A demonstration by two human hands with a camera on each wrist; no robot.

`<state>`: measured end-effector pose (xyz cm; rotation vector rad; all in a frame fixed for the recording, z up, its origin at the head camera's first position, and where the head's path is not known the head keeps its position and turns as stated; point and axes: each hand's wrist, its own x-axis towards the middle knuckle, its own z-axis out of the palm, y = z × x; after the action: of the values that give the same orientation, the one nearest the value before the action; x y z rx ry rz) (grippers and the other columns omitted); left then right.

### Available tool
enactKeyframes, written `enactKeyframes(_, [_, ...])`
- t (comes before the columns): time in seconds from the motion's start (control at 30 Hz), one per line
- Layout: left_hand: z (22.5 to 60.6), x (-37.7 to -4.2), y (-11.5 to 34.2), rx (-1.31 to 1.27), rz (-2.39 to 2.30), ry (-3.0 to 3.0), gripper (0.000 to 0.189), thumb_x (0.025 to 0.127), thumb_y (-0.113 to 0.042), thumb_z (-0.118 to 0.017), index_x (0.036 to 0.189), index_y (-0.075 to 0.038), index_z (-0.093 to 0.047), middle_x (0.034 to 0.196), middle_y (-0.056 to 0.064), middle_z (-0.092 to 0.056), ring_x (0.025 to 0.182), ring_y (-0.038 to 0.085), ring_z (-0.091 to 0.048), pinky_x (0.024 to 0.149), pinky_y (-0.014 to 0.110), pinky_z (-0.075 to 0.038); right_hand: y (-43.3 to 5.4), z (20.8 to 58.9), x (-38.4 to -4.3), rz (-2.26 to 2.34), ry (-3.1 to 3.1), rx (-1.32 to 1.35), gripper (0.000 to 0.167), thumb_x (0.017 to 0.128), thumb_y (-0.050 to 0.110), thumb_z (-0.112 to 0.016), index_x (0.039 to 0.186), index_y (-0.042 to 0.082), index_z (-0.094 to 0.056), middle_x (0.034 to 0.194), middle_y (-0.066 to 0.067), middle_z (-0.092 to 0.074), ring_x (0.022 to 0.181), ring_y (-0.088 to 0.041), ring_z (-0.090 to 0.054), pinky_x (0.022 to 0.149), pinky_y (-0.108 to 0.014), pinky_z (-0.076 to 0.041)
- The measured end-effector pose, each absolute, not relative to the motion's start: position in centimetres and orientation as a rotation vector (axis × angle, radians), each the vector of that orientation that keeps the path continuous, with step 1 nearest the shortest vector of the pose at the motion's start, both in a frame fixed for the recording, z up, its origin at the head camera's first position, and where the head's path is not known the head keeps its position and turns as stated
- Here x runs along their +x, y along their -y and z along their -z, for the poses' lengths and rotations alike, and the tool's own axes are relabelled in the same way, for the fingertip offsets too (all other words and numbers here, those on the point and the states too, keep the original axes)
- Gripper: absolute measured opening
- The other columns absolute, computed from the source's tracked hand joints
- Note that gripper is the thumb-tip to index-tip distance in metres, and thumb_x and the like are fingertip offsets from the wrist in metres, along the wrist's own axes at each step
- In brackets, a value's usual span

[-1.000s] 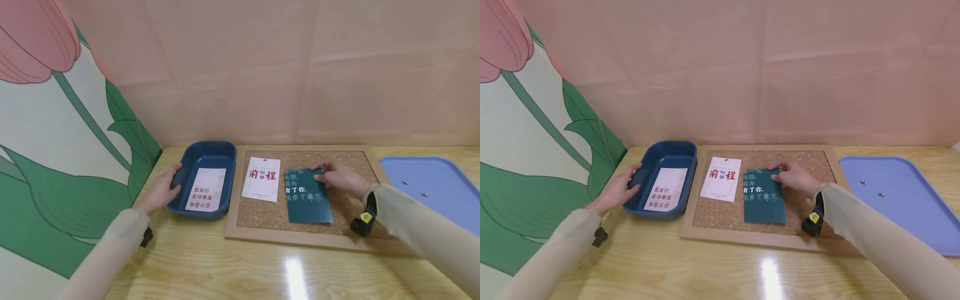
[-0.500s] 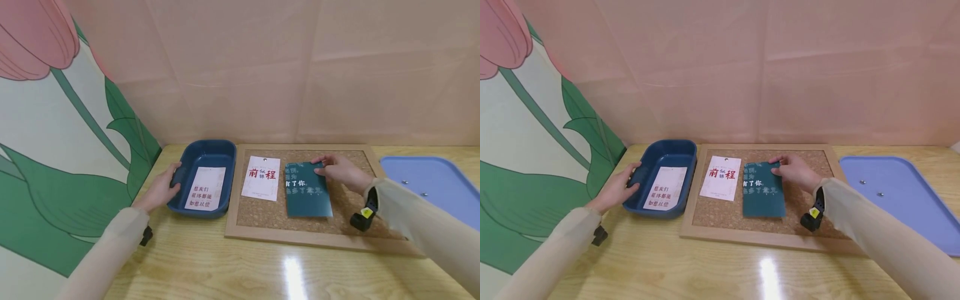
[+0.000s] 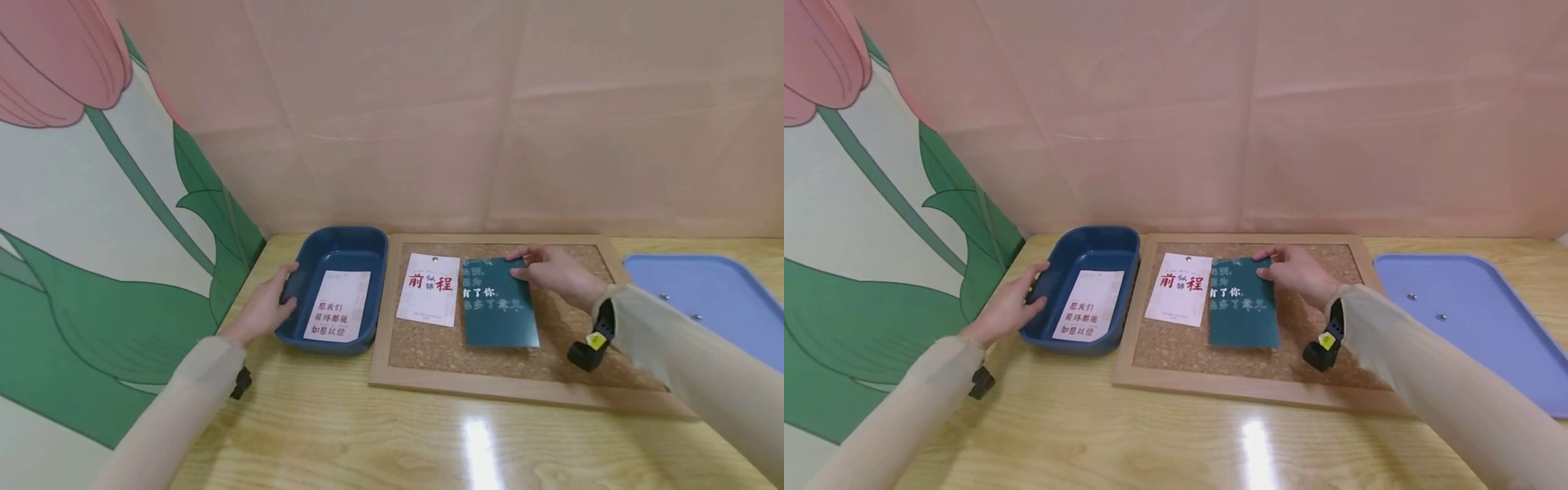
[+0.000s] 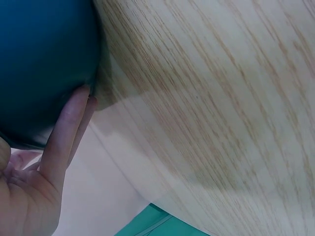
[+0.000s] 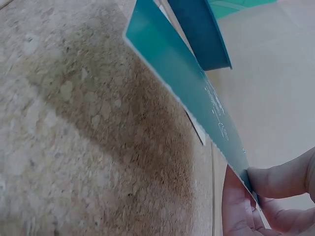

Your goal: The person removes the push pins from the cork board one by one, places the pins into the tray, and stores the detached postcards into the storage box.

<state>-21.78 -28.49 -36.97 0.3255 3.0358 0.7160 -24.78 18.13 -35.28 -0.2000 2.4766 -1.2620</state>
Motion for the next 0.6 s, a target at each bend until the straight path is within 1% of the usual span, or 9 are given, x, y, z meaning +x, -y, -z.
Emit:
enactKeyframes(0.1, [37.0,-21.8,28.6,0.319,-0.713,-3.035,0.058,0.092,0.001,-0.054,0.145,0.002,-0.028,0.138,0.034,-0.044,0.123,0.043,-0.050,0.101,0.056,-0.041,-17.7,35.1,-24.8,1.260,-2.479,-0.190,0.042,0.100,0.016,-0.048,0.137,0.000,-0.042,0.143,-0.032,-0.030,0.108,-0.033,-0.045,0.087,-0.043,-0.045])
enactKeyframes(0.27, [37.1,-21.9,28.5,0.310,-0.713,-3.034,0.059,0.092,0.000,-0.053,0.145,0.001,-0.028,0.137,0.034,-0.045,0.123,0.043,-0.050,0.101,0.055,-0.041,-17.0,34.9,-24.9,1.254,-2.494,-0.164,0.043,0.099,0.019,-0.051,0.137,0.002,-0.043,0.145,-0.032,-0.029,0.120,-0.038,-0.042,0.092,-0.048,-0.045])
enactKeyframes(0.33, [37.2,-21.9,28.5,0.308,-0.711,-3.037,0.058,0.092,0.000,-0.053,0.145,0.001,-0.028,0.137,0.035,-0.045,0.123,0.044,-0.049,0.101,0.056,-0.040,-16.7,34.9,-25.0,1.272,-2.484,-0.154,0.043,0.098,0.019,-0.051,0.137,0.002,-0.044,0.143,-0.031,-0.031,0.117,-0.038,-0.044,0.093,-0.048,-0.046])
enactKeyframes(0.37, [37.2,-21.9,28.5,0.309,-0.710,-3.039,0.058,0.092,0.000,-0.053,0.145,0.001,-0.029,0.137,0.035,-0.045,0.123,0.044,-0.050,0.101,0.056,-0.040,-16.5,34.8,-25.0,1.284,-2.476,-0.154,0.043,0.098,0.018,-0.051,0.137,0.001,-0.044,0.142,-0.030,-0.032,0.113,-0.036,-0.045,0.092,-0.047,-0.046])
enactKeyframes(0.47, [37.2,-21.9,28.5,0.319,-0.700,-3.049,0.058,0.092,0.001,-0.053,0.145,0.002,-0.029,0.136,0.035,-0.045,0.122,0.044,-0.050,0.101,0.056,-0.041,-15.9,34.8,-25.1,1.319,-2.453,-0.156,0.042,0.098,0.015,-0.049,0.137,0.000,-0.043,0.141,-0.028,-0.032,0.108,-0.032,-0.046,0.091,-0.045,-0.046])
enactKeyframes(0.6, [37.2,-21.9,28.4,0.326,-0.690,-3.056,0.058,0.092,0.001,-0.054,0.144,0.002,-0.029,0.135,0.036,-0.046,0.120,0.044,-0.052,0.099,0.056,-0.042,-15.3,34.8,-25.3,1.349,-2.431,-0.133,0.041,0.099,0.015,-0.049,0.137,0.000,-0.044,0.143,-0.028,-0.031,0.111,-0.032,-0.044,0.091,-0.044,-0.046])
